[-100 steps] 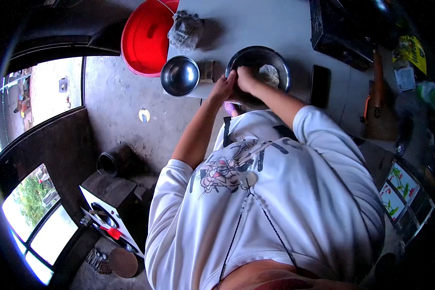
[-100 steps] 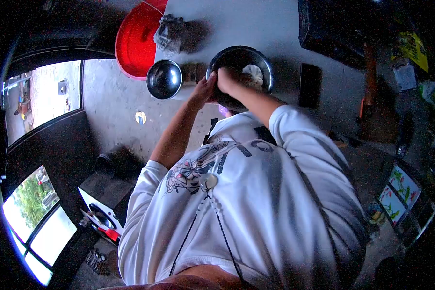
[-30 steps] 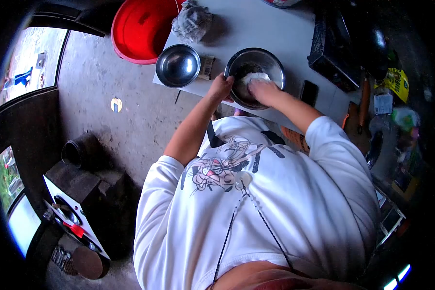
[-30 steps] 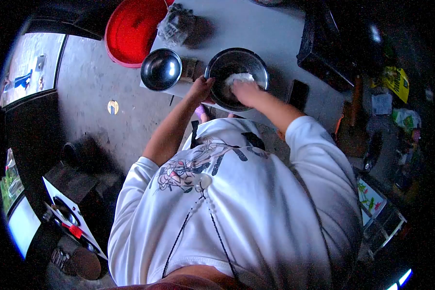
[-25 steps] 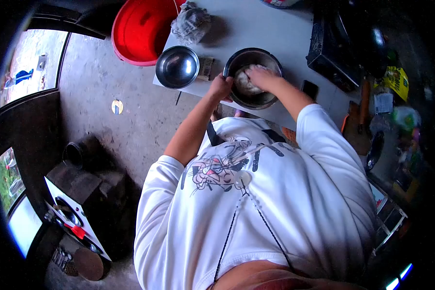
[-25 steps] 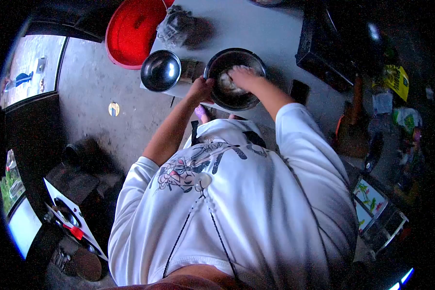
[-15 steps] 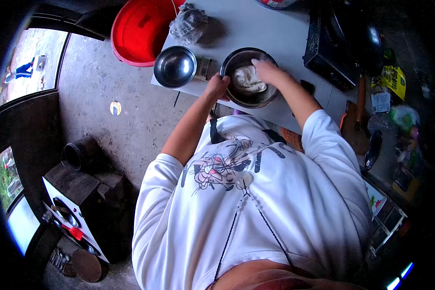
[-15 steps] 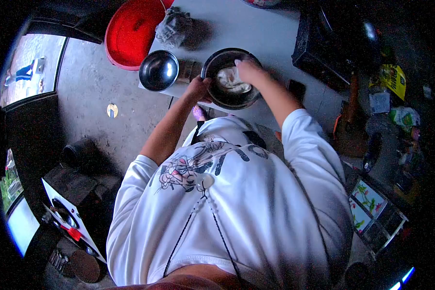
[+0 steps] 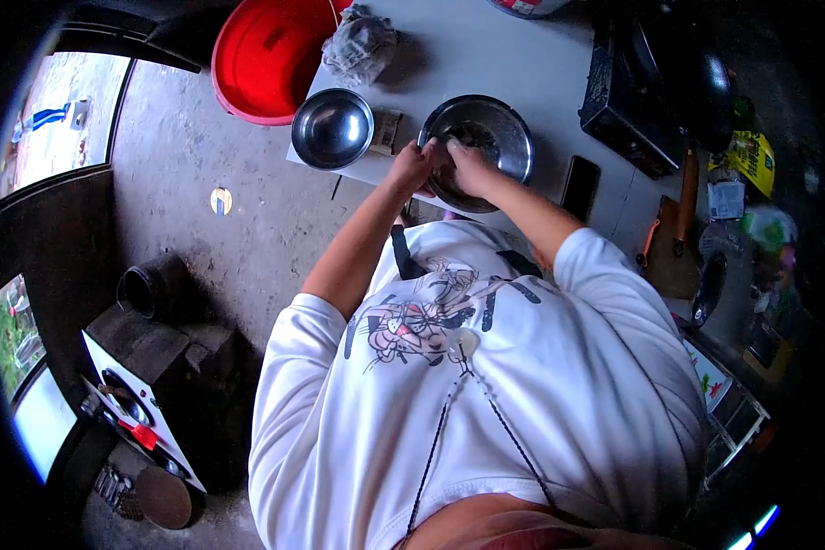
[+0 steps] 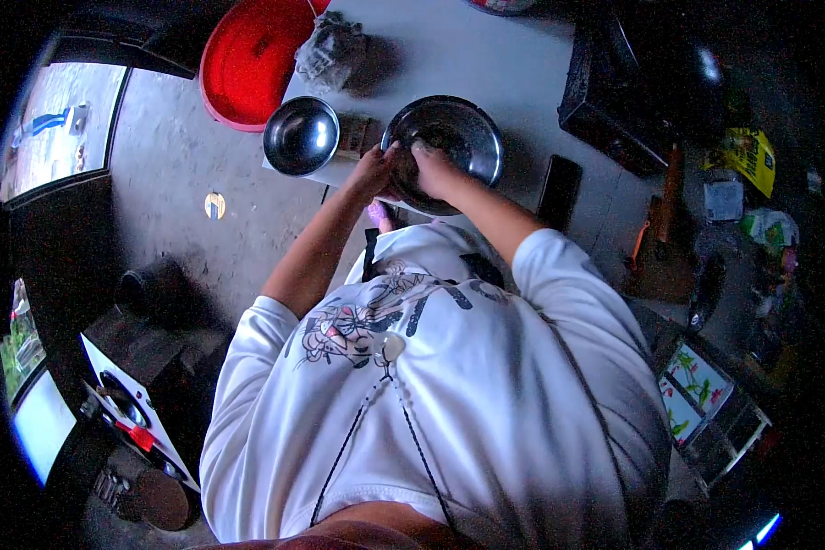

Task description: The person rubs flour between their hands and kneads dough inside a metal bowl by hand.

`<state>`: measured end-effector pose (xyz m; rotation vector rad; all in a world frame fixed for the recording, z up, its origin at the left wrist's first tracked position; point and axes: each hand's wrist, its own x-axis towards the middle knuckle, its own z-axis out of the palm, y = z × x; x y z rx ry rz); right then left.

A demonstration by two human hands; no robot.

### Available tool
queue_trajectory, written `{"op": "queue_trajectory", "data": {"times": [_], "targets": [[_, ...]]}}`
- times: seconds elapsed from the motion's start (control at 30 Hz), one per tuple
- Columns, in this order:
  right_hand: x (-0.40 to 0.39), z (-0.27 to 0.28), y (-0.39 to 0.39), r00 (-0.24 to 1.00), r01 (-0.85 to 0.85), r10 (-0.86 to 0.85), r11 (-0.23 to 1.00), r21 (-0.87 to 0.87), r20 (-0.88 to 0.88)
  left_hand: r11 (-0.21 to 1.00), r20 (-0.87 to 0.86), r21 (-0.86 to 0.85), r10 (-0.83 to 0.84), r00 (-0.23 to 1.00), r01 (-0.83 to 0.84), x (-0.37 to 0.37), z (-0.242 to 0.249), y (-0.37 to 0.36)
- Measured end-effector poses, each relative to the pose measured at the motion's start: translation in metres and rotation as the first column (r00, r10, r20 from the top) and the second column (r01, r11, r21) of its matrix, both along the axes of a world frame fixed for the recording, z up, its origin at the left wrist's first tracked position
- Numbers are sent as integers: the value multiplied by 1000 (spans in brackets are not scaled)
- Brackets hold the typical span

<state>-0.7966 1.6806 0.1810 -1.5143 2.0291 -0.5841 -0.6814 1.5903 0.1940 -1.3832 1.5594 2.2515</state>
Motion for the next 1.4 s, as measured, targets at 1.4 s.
{"op": "queue_trajectory", "data": {"times": [1.4], "targets": [[-24,21,-25,838,526,-516,850,9,-179,976,-136,124,193,972,-177,-10,29,25]]}}
